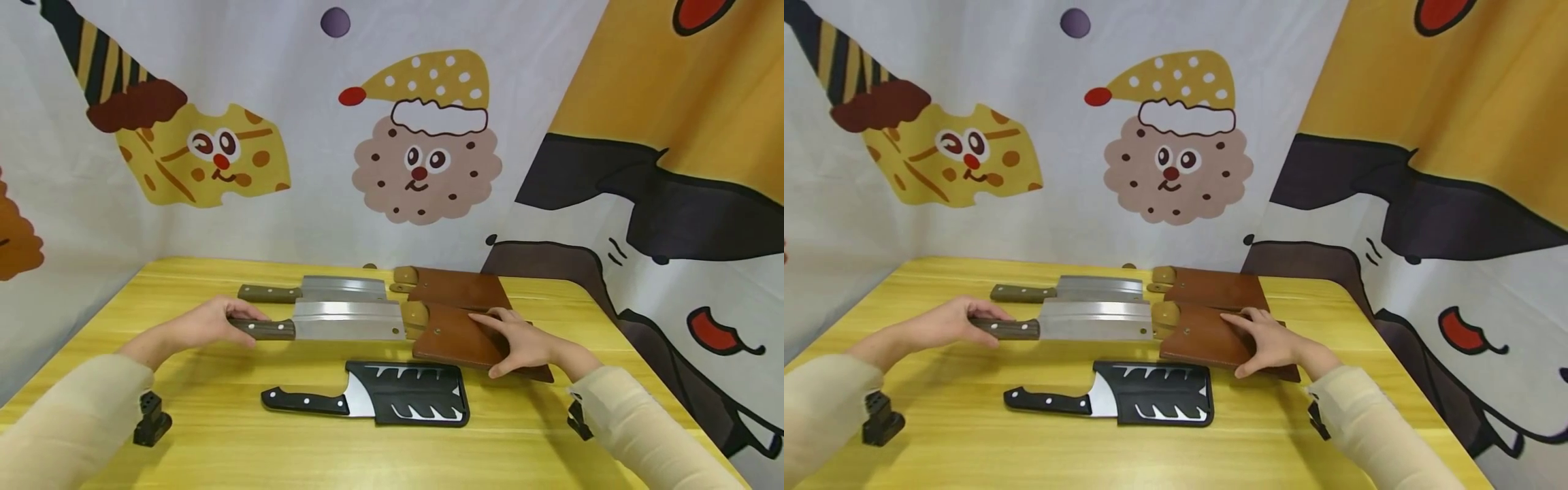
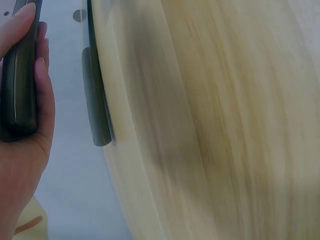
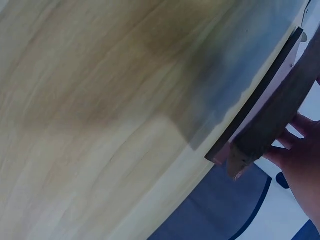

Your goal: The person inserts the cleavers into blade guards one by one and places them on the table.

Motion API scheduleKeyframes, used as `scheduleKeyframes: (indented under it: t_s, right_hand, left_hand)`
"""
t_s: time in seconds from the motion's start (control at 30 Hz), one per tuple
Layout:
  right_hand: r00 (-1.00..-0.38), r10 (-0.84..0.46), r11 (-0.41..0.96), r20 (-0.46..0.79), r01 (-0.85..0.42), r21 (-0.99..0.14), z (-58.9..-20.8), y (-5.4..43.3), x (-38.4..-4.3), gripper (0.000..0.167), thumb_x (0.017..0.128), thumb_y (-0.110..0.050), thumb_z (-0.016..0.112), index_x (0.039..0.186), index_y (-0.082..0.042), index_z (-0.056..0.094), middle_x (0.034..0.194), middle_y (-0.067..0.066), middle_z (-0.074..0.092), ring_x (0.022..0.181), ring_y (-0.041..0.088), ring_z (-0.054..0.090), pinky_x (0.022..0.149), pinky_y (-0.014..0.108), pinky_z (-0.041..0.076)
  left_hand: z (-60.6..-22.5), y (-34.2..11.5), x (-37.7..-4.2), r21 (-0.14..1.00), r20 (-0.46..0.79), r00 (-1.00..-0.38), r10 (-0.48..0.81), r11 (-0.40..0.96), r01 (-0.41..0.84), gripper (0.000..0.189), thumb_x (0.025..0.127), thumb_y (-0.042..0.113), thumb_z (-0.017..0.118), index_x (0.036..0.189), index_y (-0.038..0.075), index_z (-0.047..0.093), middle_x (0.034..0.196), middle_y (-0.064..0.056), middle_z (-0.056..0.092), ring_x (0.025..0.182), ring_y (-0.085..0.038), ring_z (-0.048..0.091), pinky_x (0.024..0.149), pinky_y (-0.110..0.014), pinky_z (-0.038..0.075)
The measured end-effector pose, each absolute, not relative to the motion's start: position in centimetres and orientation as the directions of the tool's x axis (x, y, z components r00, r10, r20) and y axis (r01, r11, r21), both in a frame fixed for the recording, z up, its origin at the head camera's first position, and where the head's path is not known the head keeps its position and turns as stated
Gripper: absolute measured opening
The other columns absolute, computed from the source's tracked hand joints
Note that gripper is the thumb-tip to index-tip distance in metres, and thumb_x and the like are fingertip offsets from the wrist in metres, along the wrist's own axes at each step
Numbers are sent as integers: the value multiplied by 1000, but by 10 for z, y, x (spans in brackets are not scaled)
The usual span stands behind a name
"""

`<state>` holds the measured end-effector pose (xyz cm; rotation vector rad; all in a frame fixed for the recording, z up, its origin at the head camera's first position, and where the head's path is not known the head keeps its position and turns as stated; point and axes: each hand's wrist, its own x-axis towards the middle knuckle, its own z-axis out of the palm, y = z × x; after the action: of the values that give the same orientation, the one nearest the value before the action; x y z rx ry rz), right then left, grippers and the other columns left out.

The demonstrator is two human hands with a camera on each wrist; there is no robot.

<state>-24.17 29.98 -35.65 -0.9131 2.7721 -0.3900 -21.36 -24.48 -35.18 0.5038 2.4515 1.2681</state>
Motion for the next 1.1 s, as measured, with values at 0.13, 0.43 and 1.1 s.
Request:
scheduleKeyframes:
  t_s: [0.13,0.43,1.1]
  right_hand:
    - [-785,-612,768,-98,-560,-310,-356,296,-243,102,63,-44,82,146,-14,32,140,27,28,125,49,31,88,66,38]
    - [-784,-613,768,-95,-564,-303,-354,290,-243,102,63,-45,81,147,-16,31,140,25,30,125,45,32,90,66,37]
    - [-750,-655,736,-90,-607,-298,-347,274,-237,102,63,-46,81,147,-17,31,141,25,30,125,44,31,91,66,35]
  left_hand:
    - [-351,-241,-214,831,-126,-881,456,534,158,48,75,14,77,116,-5,61,104,-13,68,83,-10,62,72,-25,50]
    - [-350,-235,-214,830,-112,-876,468,529,177,45,76,14,76,115,-4,62,105,-12,68,84,-10,61,72,-25,50]
    - [-353,-238,-214,821,-100,-871,481,534,201,44,75,15,77,113,-4,64,104,-14,69,83,-9,62,72,-24,50]
